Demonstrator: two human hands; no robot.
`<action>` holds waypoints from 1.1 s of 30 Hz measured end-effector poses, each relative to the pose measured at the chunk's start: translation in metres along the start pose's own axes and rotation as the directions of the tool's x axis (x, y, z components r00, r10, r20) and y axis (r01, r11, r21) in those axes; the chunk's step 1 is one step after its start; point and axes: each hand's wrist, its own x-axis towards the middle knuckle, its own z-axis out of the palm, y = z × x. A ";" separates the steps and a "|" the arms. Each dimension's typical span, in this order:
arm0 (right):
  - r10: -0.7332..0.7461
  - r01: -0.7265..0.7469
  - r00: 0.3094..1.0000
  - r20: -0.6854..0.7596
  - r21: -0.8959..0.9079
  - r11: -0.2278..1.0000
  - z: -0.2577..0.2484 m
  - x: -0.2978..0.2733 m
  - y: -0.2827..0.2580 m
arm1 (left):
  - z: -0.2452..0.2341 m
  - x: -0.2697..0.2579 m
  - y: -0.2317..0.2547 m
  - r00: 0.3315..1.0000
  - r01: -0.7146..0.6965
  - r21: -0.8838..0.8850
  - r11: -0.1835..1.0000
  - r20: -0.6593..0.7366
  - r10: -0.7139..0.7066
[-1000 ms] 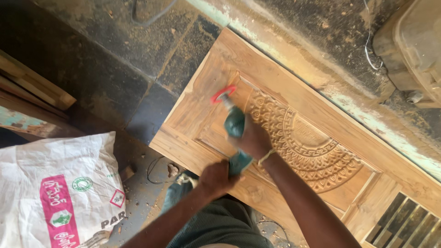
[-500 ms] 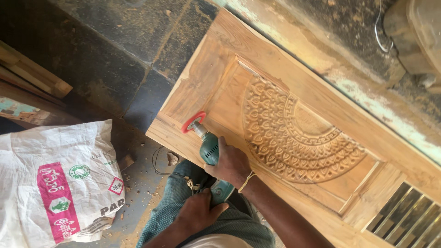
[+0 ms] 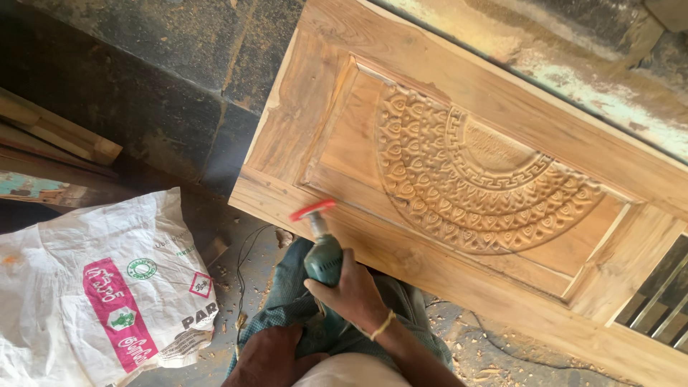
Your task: The person sands the carved surface of a wooden door using a hand-held power sander with a red sanding disc.
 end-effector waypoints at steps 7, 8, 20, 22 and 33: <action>0.268 -0.215 0.897 -0.352 0.183 0.959 -0.010 -0.031 0.024 | 0.001 0.013 0.027 0.957 -0.199 0.419 0.886 -0.112 0.268; 0.328 -0.257 0.859 -0.394 0.222 0.941 -0.012 -0.035 0.027 | 0.002 0.014 0.031 0.894 -0.273 0.477 0.835 -0.194 0.403; 0.515 -0.336 0.708 -0.483 0.411 0.847 -0.006 -0.060 0.047 | 0.036 -0.003 0.006 0.855 -0.158 -0.329 0.931 -0.517 -0.038; 0.541 -0.269 0.680 -0.495 0.517 0.812 -0.004 -0.058 0.053 | 0.042 -0.003 0.000 0.908 -0.038 -0.376 0.926 -0.400 -0.125; 0.512 -0.185 0.793 -0.330 0.670 0.719 0.002 -0.028 0.021 | 0.020 0.073 0.000 0.859 -0.507 -0.847 -0.160 -0.481 -0.176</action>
